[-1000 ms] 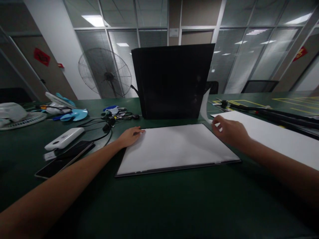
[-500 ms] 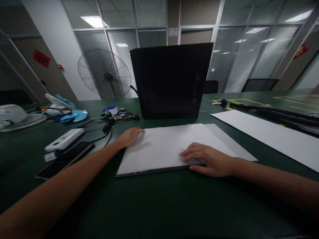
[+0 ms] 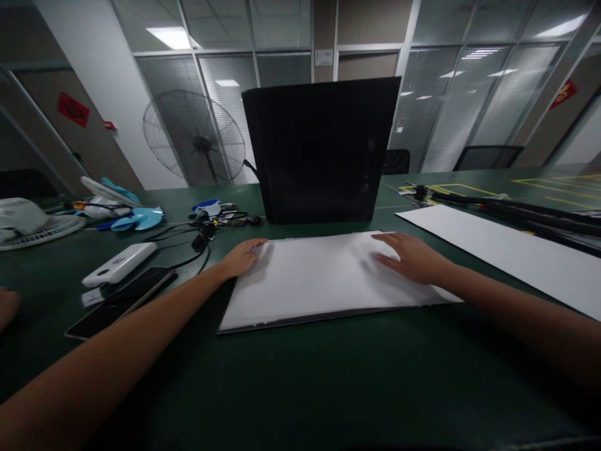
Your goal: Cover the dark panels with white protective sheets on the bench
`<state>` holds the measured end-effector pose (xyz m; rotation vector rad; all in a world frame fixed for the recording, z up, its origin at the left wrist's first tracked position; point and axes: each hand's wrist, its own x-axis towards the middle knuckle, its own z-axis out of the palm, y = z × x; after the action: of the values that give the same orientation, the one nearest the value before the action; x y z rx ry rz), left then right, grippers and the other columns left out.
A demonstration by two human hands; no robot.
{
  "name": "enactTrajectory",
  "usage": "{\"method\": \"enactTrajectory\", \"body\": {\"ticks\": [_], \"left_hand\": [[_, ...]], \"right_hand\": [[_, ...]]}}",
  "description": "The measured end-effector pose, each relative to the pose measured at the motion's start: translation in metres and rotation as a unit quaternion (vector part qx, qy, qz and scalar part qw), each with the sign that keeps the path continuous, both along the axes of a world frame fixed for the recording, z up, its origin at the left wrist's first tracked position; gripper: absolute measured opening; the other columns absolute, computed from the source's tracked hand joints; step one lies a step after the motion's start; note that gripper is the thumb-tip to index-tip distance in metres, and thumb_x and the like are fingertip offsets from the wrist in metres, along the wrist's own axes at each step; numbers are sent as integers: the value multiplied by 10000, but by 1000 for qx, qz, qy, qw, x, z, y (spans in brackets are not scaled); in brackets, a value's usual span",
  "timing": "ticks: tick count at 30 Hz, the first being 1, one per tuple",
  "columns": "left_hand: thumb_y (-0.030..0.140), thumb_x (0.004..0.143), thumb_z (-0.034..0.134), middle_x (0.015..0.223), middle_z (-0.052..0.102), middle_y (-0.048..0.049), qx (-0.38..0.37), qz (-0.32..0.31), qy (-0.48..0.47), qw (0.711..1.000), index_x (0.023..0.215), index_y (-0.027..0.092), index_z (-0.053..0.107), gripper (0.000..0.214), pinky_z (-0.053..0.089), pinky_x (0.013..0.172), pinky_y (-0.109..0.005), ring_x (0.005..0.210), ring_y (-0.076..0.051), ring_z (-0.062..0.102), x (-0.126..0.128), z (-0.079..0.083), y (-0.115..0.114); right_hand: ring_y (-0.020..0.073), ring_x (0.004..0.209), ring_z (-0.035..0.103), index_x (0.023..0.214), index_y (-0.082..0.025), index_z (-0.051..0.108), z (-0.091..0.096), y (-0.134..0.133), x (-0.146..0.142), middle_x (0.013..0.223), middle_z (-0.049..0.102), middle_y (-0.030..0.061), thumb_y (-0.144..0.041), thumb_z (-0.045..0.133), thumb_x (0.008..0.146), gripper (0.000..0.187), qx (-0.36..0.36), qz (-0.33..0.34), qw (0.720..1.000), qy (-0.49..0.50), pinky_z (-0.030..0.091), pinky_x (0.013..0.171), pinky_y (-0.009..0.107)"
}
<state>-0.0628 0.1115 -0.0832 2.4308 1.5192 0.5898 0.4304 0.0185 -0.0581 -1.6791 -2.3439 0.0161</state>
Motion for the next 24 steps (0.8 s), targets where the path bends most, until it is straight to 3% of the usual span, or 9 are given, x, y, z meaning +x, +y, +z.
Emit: {"method": "enactTrajectory", "body": {"ticks": [3, 7, 10, 13, 18, 24], "left_hand": [[228, 793, 465, 1552, 594, -74, 19, -11, 9, 1000, 1463, 185, 598, 685, 336, 1267, -422, 1442, -259, 537, -3, -5, 2], [322, 908, 447, 1566, 580, -90, 35, -20, 1, 999, 1453, 189, 607, 583, 323, 1271, -442, 1472, -264, 505, -3, -7, 3], [496, 996, 385, 1550, 588, -135, 34, -14, -2, 999, 1435, 152, 620, 605, 327, 1265, -450, 1473, -282, 503, -1, -6, 3], [575, 988, 391, 1544, 591, -146, 30, -11, 7, 999, 1423, 144, 636, 659, 333, 1261, -452, 1461, -301, 515, 2, -4, 3], [427, 910, 531, 1527, 617, -85, 15, -8, 28, 999, 1377, 220, 691, 535, 365, 1244, -451, 1425, -311, 552, 3, 1, 1], [310, 850, 519, 1523, 621, -75, 4, -7, 19, 1000, 1362, 200, 707, 557, 348, 1258, -411, 1424, -301, 555, 3, 3, 2]], "right_hand": [[469, 1389, 515, 1572, -129, 487, -17, 31, 42, 1523, 548, 237, -810, 316, 942, 943, -44, -128, 990, -48, 408, 1132, 672], [424, 1405, 516, 1503, -111, 555, -33, 54, 74, 1555, 512, 235, -827, 246, 940, 962, -69, -138, 987, -49, 418, 1154, 601], [406, 1438, 490, 1535, -101, 520, -33, 54, 67, 1592, 472, 234, -832, 257, 935, 982, -82, -117, 990, -21, 393, 1192, 565], [381, 1466, 471, 1589, -144, 460, -28, 42, 44, 1620, 453, 202, -829, 270, 938, 964, -86, -75, 993, 19, 362, 1229, 537], [367, 1491, 446, 1647, -201, 370, -19, 25, 19, 1678, 378, 152, -843, 280, 936, 962, -89, -63, 992, 58, 356, 1245, 516], [352, 1493, 446, 1631, -124, 385, -22, 30, 27, 1651, 412, 188, -819, 257, 953, 979, -87, -62, 993, 54, 327, 1263, 490]]}}
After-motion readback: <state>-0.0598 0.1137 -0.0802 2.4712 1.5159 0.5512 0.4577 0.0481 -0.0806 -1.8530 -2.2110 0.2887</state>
